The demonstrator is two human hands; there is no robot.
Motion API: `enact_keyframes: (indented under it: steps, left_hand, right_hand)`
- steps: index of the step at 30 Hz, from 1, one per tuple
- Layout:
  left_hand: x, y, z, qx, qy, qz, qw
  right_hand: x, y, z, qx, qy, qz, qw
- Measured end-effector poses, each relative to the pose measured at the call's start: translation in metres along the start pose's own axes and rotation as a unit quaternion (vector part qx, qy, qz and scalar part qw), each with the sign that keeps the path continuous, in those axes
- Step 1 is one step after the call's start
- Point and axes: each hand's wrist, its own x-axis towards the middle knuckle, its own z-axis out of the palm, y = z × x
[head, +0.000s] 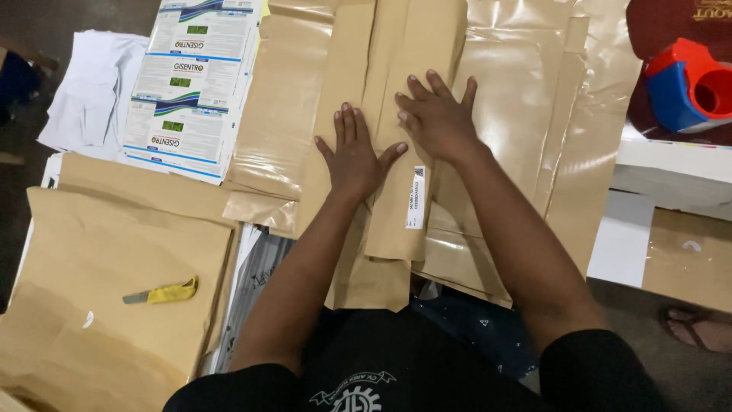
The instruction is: The person packages a stack of yellow paper by placing it into a brown paper envelope, folding the envelope around the stack, and securing the package with tape from a dispenser.
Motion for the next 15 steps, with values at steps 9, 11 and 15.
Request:
enact_keyframes:
  steps: [9,11,15]
  left_hand:
    - [-0.009,0.009,-0.007,-0.060,0.035,-0.008,0.998]
    - [-0.013,0.011,-0.001,-0.069,0.051,-0.019,0.996]
    - [-0.017,0.013,0.005,-0.087,0.093,-0.012,0.992]
  right_hand:
    - [-0.137,0.295,-0.071,-0.093,0.380,0.265,0.881]
    - [-0.154,0.318,-0.070,-0.105,0.337,0.219,0.910]
    - [-0.141,0.414,-0.030,-0.094,0.289,0.191,0.933]
